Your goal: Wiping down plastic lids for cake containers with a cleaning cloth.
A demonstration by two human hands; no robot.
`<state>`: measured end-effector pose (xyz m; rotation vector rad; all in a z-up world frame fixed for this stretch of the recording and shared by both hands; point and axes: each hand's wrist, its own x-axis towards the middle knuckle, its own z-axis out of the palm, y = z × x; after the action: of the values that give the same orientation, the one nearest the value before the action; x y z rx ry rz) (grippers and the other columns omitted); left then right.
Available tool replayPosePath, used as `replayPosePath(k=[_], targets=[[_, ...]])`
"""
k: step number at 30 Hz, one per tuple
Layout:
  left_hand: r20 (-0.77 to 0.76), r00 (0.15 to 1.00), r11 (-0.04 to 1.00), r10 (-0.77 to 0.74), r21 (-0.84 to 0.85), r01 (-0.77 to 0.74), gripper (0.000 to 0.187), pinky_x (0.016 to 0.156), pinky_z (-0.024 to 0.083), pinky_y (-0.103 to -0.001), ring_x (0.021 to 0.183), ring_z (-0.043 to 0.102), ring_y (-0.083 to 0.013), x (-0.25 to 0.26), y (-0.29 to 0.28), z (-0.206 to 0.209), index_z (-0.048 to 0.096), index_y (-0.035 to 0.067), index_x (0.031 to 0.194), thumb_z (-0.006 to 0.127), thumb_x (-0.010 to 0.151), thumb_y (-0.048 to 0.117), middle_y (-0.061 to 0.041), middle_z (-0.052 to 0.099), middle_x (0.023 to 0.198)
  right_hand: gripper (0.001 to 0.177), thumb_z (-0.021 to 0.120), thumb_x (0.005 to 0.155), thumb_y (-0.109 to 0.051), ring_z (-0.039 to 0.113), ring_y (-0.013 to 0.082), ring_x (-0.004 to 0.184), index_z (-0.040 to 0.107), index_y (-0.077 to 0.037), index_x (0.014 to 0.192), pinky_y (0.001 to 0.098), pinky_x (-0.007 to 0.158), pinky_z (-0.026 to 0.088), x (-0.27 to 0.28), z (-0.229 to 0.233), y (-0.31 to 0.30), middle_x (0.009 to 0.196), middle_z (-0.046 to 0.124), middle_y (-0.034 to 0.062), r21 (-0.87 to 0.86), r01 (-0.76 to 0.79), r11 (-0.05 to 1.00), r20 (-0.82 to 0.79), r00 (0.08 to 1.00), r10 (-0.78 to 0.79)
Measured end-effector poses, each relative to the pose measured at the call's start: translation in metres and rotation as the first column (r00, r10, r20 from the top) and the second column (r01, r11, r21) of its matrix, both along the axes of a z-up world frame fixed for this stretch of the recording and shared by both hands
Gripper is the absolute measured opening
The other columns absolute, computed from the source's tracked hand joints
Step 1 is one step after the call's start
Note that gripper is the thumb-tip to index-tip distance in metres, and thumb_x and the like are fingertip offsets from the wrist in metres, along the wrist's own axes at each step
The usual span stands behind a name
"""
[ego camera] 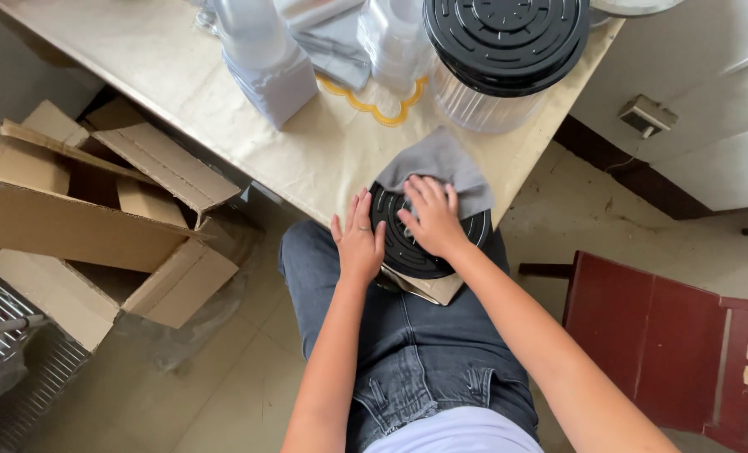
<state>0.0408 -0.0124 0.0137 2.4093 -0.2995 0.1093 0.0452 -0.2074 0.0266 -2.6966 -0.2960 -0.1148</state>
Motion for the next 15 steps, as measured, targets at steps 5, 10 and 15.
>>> replayPosePath(k=[5, 10, 15], targets=[[-0.001, 1.000, 0.998, -0.006, 0.064, 0.006, 0.056, 0.122, 0.014, -0.058, 0.154, 0.032, -0.0211, 0.000, -0.001, -0.002, 0.042, 0.014, 0.155, 0.056, 0.102, 0.027, -0.003, 0.035, 0.167, 0.077, 0.048, 0.103, -0.051, 0.022, 0.0382, 0.155, 0.034, 0.001, 0.158, 0.0539, 0.123, 0.015, -0.016, -0.015, -0.032, 0.166, 0.028, 0.0232, -0.035, 0.185, 0.982, -0.038, 0.982, -0.186], [0.004, 1.000, 0.987, -0.013, 0.161, 0.012, 0.052, 0.122, 0.013, -0.057, 0.155, 0.029, -0.0199, -0.001, -0.003, 0.002, 0.045, 0.016, 0.154, 0.051, 0.103, 0.028, -0.003, 0.032, 0.168, 0.090, 0.047, 0.099, -0.056, 0.014, 0.0421, 0.156, 0.022, 0.007, 0.158, 0.0558, 0.124, 0.012, -0.078, -0.008, -0.025, 0.168, 0.016, 0.0274, -0.148, 0.233, 0.961, -0.010, 0.971, -0.237], [0.009, 1.000, 0.985, -0.002, 0.171, 0.001, 0.053, 0.123, 0.011, -0.056, 0.155, 0.029, -0.0194, -0.001, -0.003, -0.004, 0.045, 0.016, 0.154, 0.050, 0.103, 0.028, -0.002, 0.032, 0.168, 0.091, 0.049, 0.097, -0.058, 0.014, 0.0437, 0.153, 0.024, 0.006, 0.157, 0.0587, 0.119, 0.012, -0.118, 0.019, 0.008, 0.165, 0.018, 0.0277, -0.112, 0.024, 0.993, -0.068, 0.997, -0.032]])
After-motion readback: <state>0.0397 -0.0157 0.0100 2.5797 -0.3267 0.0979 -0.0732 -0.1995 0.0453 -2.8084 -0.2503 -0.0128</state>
